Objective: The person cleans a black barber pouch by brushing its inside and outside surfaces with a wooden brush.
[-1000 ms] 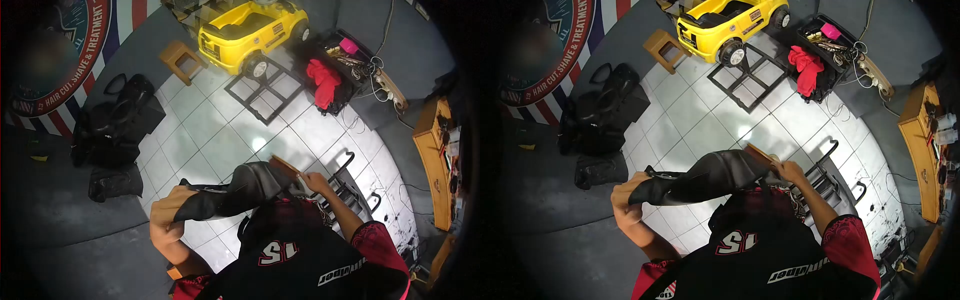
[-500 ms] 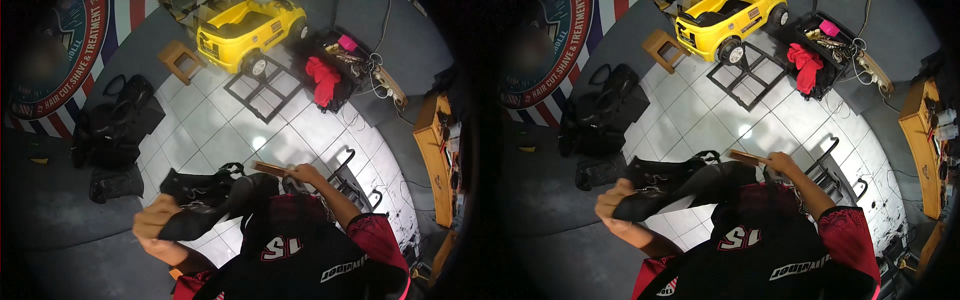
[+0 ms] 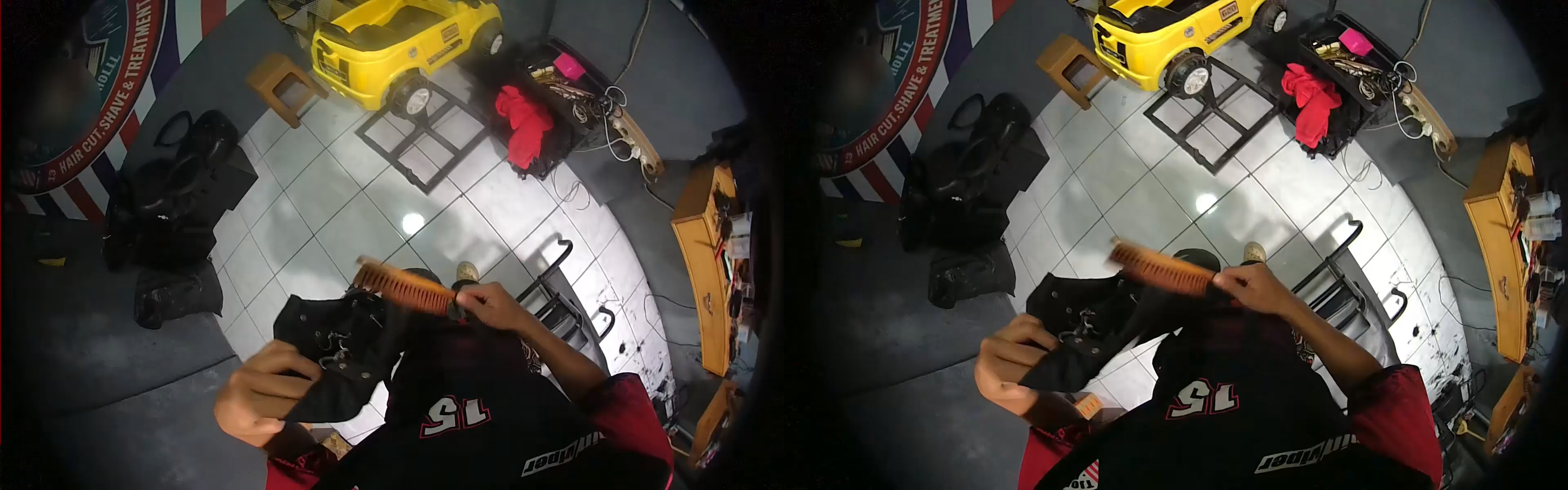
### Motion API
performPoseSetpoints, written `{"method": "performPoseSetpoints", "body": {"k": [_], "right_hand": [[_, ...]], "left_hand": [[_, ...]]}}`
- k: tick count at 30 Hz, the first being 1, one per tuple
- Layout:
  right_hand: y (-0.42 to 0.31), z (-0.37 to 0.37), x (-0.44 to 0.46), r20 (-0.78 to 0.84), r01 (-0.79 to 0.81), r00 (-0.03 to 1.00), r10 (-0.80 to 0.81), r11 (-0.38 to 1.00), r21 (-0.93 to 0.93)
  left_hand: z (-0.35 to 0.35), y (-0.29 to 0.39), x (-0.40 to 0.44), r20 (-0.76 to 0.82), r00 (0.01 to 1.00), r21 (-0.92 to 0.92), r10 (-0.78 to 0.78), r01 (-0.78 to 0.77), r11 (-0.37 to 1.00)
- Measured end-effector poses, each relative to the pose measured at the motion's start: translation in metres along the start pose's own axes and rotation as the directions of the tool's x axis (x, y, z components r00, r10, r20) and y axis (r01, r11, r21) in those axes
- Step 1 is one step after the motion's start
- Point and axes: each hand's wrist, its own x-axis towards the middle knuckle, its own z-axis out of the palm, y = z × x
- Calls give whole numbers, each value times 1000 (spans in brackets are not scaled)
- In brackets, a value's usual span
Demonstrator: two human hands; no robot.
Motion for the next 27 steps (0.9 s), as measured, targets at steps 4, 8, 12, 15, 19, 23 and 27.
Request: {"method": "performPoseSetpoints", "body": {"k": [4, 8, 12, 15, 19, 23, 27], "right_hand": [[-37, 4, 19, 299, 247, 913, -278, 959, 138], [34, 0, 23, 302, -72, 944, 137, 974, -216], [145, -13, 3, 2, -328, 788, 615, 424, -844], [202, -6, -25, -150, -504, 751, 643, 412, -759], [150, 4, 1, -127, -412, 895, 428, 682, -604], [17, 31, 20, -113, -38, 993, 22, 990, -138], [-45, 55, 20, 6, 262, 964, -264, 958, 118]], "left_hand": [[-8, 1, -2, 171, 983, -116, 72, -52, 992], [-5, 11, -20, -44, 965, -110, 258, -262, 959], [-8, 16, -37, -141, 903, -265, 406, -429, 863], [42, 20, -36, -791, 564, 13, 238, -373, 928], [17, 29, -24, -446, 872, 339, -202, 374, 863], [30, 10, -13, -407, 773, 330, -486, 621, 711], [42, -2, 7, -441, 726, 198, -528, 652, 732]]}}
